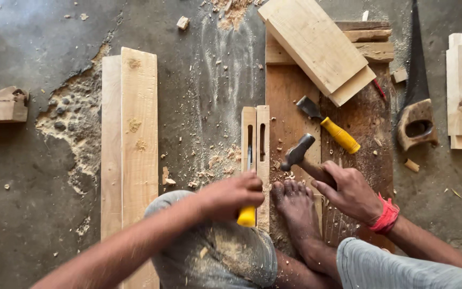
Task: The person sits on the floor and uses a mallet and chisel to cut a rectangular mortise slot into a wooden board, clearing out chips by hand. They then mark the wood with a pencil, pare the slot edges with the chisel, and finally saw a wooden piece with a hand saw.
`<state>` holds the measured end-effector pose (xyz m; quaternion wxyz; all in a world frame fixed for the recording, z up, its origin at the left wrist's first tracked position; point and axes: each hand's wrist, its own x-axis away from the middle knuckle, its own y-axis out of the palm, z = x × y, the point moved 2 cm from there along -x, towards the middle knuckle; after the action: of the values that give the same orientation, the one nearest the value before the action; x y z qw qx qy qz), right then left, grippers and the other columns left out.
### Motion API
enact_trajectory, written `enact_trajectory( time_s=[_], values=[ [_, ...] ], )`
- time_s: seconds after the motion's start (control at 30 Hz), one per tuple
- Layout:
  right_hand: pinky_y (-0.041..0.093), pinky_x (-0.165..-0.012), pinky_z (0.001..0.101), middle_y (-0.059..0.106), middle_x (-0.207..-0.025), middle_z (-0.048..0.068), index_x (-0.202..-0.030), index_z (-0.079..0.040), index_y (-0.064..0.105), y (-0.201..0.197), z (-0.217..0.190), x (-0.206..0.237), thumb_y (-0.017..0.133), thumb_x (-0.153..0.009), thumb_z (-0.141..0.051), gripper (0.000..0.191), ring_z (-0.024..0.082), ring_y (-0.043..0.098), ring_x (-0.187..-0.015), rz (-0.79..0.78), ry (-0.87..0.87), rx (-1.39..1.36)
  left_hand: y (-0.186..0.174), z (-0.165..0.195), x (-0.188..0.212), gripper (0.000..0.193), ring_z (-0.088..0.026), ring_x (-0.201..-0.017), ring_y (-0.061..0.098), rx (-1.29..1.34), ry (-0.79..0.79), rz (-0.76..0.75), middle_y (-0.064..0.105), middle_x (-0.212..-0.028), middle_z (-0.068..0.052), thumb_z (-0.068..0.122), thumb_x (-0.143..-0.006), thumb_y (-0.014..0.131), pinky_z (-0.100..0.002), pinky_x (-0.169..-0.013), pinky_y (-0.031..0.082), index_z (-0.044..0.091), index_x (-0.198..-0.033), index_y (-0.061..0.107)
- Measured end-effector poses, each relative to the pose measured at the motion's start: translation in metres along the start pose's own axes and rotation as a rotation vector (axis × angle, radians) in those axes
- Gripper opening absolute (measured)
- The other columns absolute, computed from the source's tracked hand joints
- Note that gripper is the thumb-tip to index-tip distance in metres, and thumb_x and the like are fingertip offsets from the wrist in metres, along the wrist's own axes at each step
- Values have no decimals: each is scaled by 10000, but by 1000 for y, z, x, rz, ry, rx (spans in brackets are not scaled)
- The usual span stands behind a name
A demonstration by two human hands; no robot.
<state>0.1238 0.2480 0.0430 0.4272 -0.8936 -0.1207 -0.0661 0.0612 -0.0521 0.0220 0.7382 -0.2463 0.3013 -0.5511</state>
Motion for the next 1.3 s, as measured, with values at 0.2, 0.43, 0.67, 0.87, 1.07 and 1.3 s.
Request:
enact_trajectory(
  time_s=[0.2, 0.43, 0.67, 0.87, 1.07, 1.3],
  values=[
    [500, -471, 374, 628, -653, 64, -991, -65, 666, -7, -54, -5, 698, -895, -251, 212, 215, 646, -530, 42, -458, -98, 23, -44, -17, 274, -209, -1073, 607, -311, 113, -32, 629, -989, 3, 125, -840, 790, -383, -1043, 523, 228, -1057, 659],
    [396, -377, 340, 504, -603, -14, -750, -116, 497, 15, -83, 13, 734, -887, -308, 335, 157, 540, -482, -207, -1226, 57, 30, -38, -20, 334, -240, -955, 567, -147, -9, -25, 605, -962, -69, 191, -765, 818, -416, -877, 518, 125, -1035, 633],
    [421, -312, 313, 543, -574, -2, -778, -90, 569, 42, -64, -10, 675, -901, -374, 327, 144, 550, -420, -149, -873, 499, 31, -41, -17, 350, -210, -968, 584, -255, 58, 53, 603, -951, -44, 193, -736, 811, -466, -1041, 502, 148, -1038, 641],
    [423, -313, 299, 563, -583, -14, -849, -85, 575, 49, -62, -11, 543, -997, -533, 473, 115, 517, -389, -246, -929, 459, 38, -53, -18, 287, -207, -1010, 581, -305, -8, -10, 610, -1002, -44, 233, -821, 806, -384, -986, 509, 146, -1036, 637],
    [429, -267, 292, 603, -621, 27, -853, -45, 599, 59, -41, -24, 497, -978, -657, 633, 98, 539, -358, -249, -735, 626, 39, -53, -19, 241, -211, -962, 575, -336, 2, -58, 611, -976, -45, 224, -917, 763, -363, -943, 500, 158, -1123, 657],
    [476, -363, 304, 655, -750, 30, -974, -62, 643, 42, -37, 13, 596, -967, -553, 493, 150, 637, -496, -26, -866, 462, 30, -23, -24, 201, -244, -1086, 621, -817, 358, 118, 653, -1073, -56, 215, -903, 746, -430, -1115, 499, 128, -1069, 675]
  ],
)
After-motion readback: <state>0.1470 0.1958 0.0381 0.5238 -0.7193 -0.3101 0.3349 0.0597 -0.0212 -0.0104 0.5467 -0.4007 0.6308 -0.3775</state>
